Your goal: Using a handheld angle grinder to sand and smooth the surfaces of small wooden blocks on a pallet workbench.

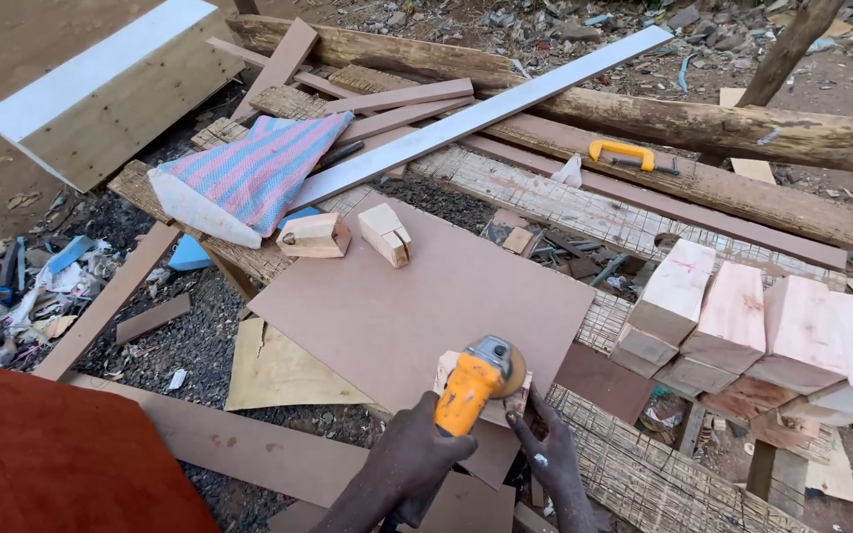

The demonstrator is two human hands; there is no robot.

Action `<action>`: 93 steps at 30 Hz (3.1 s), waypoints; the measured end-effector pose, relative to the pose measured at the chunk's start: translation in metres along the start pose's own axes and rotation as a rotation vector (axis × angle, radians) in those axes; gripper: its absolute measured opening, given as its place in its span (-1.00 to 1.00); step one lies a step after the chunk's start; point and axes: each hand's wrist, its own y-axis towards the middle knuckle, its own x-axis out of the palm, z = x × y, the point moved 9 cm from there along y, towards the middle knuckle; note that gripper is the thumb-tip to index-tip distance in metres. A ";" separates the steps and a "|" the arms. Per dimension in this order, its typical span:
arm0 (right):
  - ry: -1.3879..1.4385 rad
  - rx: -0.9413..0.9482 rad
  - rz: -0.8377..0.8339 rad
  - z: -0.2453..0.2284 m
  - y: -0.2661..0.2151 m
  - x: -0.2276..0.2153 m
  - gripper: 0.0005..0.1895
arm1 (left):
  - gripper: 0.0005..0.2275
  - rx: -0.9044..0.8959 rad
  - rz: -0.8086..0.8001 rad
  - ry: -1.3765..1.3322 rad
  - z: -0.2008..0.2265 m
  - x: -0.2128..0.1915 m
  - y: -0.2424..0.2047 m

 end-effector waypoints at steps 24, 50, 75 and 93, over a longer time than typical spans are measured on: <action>-0.038 0.226 -0.056 -0.029 0.010 -0.005 -0.09 | -0.43 -0.264 0.285 -0.372 -0.170 -0.063 0.008; 0.162 0.089 0.168 -0.102 -0.048 0.023 -0.38 | -0.44 -0.112 0.143 -0.186 -0.094 -0.014 0.049; 0.443 0.145 -0.411 -0.183 -0.007 0.215 -0.49 | -0.38 -0.178 0.255 -0.339 -0.149 -0.032 0.102; -0.232 0.488 0.047 -0.127 0.084 0.235 -0.44 | -0.46 0.065 -0.289 -1.213 -0.151 0.004 0.257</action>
